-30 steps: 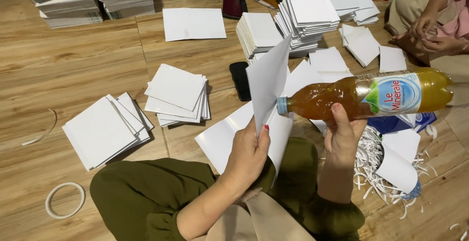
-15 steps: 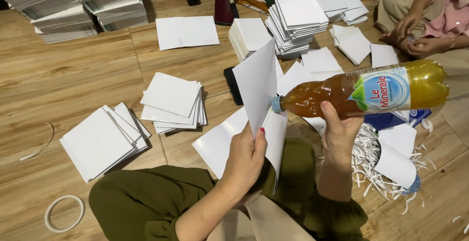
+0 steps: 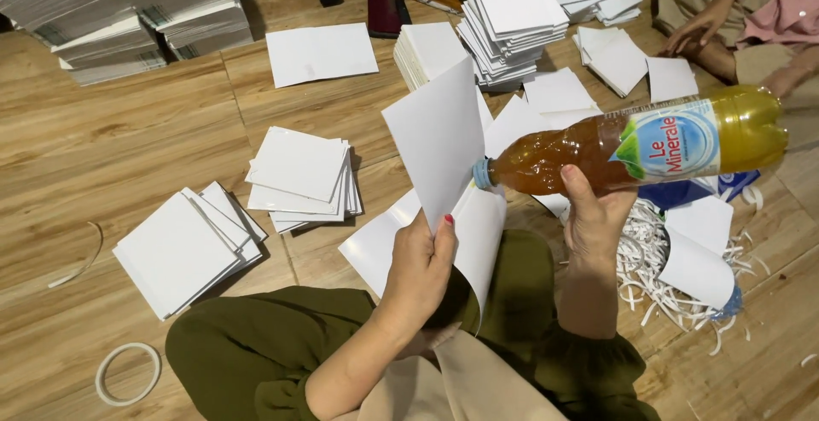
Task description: A person folds paper cards and uses a plastic bottle filled with liquid as a roller to press and flatten the creases.
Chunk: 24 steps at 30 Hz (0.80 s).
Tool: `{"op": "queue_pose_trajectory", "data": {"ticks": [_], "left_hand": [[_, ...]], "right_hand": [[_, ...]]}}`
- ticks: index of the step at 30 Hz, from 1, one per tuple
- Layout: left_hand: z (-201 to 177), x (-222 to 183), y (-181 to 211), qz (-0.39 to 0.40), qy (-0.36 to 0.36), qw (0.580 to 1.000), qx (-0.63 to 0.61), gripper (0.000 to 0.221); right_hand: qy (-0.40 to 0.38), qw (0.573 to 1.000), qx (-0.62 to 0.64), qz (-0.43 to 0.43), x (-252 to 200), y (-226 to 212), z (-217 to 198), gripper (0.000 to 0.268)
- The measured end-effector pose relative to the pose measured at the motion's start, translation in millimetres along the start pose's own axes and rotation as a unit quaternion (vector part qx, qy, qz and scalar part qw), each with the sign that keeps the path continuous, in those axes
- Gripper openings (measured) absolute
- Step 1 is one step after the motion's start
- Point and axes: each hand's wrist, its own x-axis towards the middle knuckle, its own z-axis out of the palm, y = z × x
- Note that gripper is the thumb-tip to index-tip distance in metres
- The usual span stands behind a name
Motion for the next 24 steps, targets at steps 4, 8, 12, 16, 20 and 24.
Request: {"op": "queue_pose_trajectory", "data": {"ticks": [4,8,12,16,20,24], "left_hand": [[-2.1,-3.5,-4.7,0.001,-0.011,1.000,0.008,0.027],[-2.6,-2.5,-7.2,0.003,-0.003,1.000,0.007,0.027],[-1.2,-5.6,-11.9,0.003,-0.004,1.000,0.009,0.028],[-1.9,-4.3,-7.4,0.004,-0.001,1.000,0.003,0.028],[-2.0,-4.6,-1.6,-0.006,0.002,1.000,0.022,0.024],[-1.6,-6.3,-3.7,-0.020,0.001,0.999,0.040,0.024]], "right_hand": [[0.003,0.999,-0.033,-0.032,7.0,8.9,-7.3,0.048],[0.019,1.000,-0.008,-0.013,7.4,4.6,-2.9,0.046],[0.025,0.999,-0.014,-0.015,8.4,3.5,-0.1,0.044],[0.029,0.999,-0.029,-0.016,12.0,-4.0,3.1,0.041],[0.002,1.000,-0.008,0.014,7.7,14.0,-14.4,0.051],[-0.013,1.000,-0.009,0.023,13.3,20.0,-20.5,0.054]]}}
